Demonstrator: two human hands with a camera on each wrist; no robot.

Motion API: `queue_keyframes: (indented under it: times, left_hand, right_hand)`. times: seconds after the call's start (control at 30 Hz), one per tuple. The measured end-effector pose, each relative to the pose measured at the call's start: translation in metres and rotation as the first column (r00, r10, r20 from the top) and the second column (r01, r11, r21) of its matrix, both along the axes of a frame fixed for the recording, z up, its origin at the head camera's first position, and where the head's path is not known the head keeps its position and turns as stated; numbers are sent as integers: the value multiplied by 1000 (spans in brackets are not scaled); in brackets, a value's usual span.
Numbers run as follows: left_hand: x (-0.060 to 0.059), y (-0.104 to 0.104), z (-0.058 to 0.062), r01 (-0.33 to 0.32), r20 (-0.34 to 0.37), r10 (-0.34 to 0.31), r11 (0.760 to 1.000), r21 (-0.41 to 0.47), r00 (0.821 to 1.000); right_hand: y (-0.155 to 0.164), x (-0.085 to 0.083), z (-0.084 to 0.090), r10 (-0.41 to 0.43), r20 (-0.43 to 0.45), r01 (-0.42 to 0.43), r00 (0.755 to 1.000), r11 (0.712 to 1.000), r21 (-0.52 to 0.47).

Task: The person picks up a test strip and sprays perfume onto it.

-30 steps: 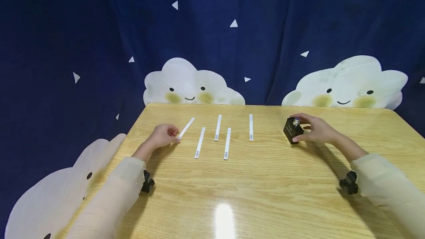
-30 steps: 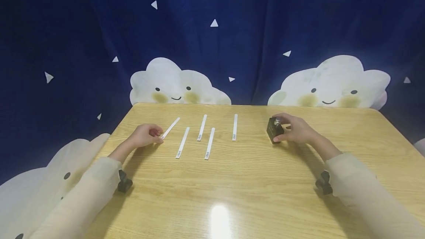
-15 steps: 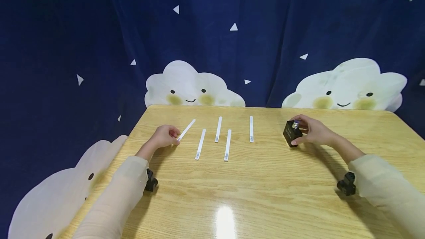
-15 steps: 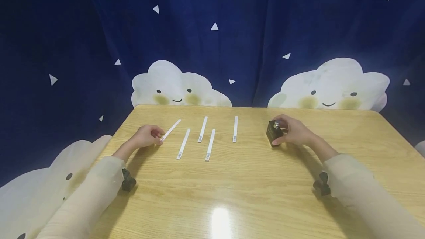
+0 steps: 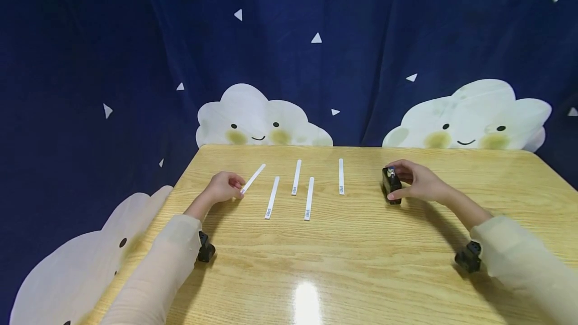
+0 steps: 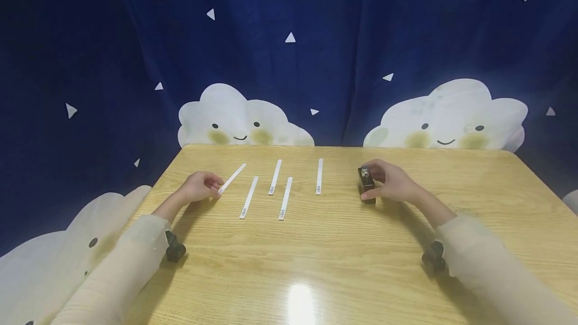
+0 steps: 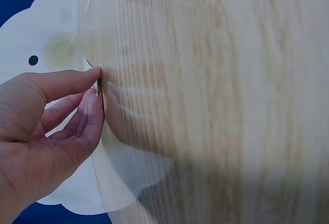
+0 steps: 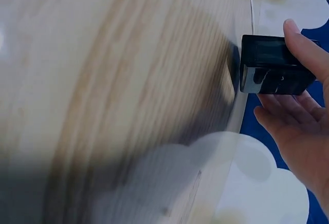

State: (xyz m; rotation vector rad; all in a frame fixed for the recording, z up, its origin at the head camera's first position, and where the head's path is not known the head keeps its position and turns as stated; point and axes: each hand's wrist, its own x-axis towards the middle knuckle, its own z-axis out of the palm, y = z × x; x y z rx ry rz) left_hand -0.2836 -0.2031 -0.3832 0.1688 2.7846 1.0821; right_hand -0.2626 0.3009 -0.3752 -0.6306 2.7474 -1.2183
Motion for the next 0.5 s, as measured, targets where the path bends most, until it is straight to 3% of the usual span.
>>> queue_keyframes:
  times: [0.3,0.5]
  left_hand:
    - [1,1,-1,-29,9,29,1000,-4,1000]
    - [0,2,-3,-23,-3,23,1000,-11,1000]
  right_hand:
    - [-9,12,4,-7,-40,8,999,999,38]
    - [-12,15,0,-21,-63,21,998,1000,0]
